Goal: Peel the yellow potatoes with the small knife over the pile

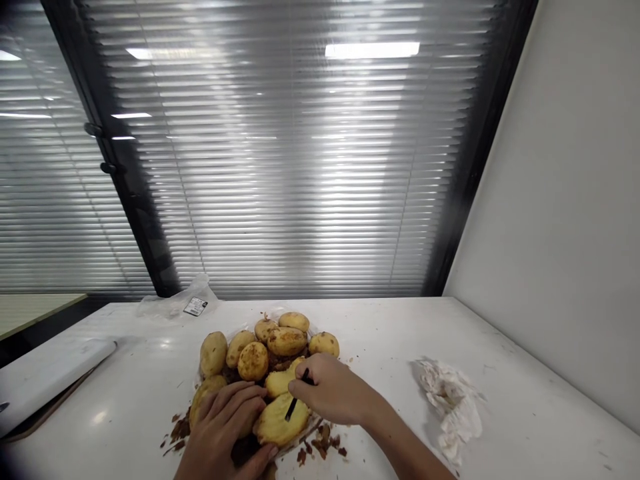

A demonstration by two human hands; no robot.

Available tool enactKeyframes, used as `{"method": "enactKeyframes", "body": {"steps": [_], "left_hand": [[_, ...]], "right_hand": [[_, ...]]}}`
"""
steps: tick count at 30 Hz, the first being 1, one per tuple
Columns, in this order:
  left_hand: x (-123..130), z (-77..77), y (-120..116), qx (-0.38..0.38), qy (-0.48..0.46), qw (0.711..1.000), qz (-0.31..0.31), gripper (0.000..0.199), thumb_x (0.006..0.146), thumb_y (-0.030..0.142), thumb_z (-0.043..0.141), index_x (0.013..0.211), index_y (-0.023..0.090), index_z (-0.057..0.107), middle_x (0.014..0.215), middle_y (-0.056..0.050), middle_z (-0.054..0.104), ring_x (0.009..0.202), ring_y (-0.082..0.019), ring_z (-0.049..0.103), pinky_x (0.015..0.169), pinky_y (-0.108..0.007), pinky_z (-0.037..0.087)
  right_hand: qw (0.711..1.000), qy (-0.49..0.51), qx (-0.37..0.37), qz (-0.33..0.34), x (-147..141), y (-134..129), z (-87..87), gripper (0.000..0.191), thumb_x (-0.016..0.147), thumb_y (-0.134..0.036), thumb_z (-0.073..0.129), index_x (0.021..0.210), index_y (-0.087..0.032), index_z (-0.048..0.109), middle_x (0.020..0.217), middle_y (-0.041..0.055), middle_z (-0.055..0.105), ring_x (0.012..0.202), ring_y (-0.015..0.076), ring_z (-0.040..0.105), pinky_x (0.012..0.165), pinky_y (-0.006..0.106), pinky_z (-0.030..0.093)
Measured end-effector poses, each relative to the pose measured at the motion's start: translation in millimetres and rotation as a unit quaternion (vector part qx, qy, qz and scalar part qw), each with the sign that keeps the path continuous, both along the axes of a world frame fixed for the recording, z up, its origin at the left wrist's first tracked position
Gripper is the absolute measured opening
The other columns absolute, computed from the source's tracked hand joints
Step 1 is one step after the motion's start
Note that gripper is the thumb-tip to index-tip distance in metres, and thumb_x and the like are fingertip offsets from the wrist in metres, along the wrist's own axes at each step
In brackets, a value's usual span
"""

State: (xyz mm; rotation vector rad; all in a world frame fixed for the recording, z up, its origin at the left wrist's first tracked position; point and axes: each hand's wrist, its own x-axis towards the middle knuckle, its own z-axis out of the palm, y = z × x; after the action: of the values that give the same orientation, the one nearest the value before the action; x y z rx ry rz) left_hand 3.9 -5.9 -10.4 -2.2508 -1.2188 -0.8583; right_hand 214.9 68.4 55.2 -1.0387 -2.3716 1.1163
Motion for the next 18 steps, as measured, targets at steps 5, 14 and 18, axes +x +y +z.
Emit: {"method": "enactKeyframes", "body": {"steps": [5, 14, 18], "left_hand": [[0.4, 1.0, -1.4, -0.001, -0.004, 1.000, -0.001, 0.041, 0.067, 0.033, 0.073, 0.102, 0.020, 0.057, 0.102, -0.003, 0.070, 0.096, -0.022, 0.062, 0.078, -0.034, 0.046], [0.3, 2.3, -0.5, 0.003, -0.002, 1.000, -0.002, 0.036, 0.070, 0.036, 0.072, 0.099, 0.021, 0.058, 0.100, -0.003, 0.071, 0.094, -0.023, 0.063, 0.076, -0.034, 0.047], [0.5, 2.9, -0.2, 0.004, -0.004, 1.000, -0.002, 0.038, 0.068, 0.035, 0.073, 0.100, 0.021, 0.058, 0.102, -0.003, 0.071, 0.095, -0.023, 0.063, 0.077, -0.034, 0.048]], "right_hand": [[0.997, -0.055, 0.036, -0.040, -2.8, 2.9, -5.8, 0.037, 0.076, -0.010, 0.049, 0.053, -0.019, 0.022, 0.051, -0.0067, 0.020, 0.048, 0.0082, 0.022, 0.045, 0.027, 0.016], [0.999, -0.030, 0.026, 0.010, -3.5, -0.2, -2.4, 0.037, 0.080, -0.015, 0.048, 0.054, -0.020, 0.022, 0.052, -0.0067, 0.019, 0.048, 0.0086, 0.020, 0.045, 0.027, 0.016], [0.996, -0.059, 0.057, -0.045, -2.3, 2.6, -6.4, 0.036, 0.075, -0.010, 0.048, 0.054, -0.019, 0.020, 0.051, -0.0061, 0.018, 0.048, 0.0087, 0.020, 0.044, 0.028, 0.015]]}}
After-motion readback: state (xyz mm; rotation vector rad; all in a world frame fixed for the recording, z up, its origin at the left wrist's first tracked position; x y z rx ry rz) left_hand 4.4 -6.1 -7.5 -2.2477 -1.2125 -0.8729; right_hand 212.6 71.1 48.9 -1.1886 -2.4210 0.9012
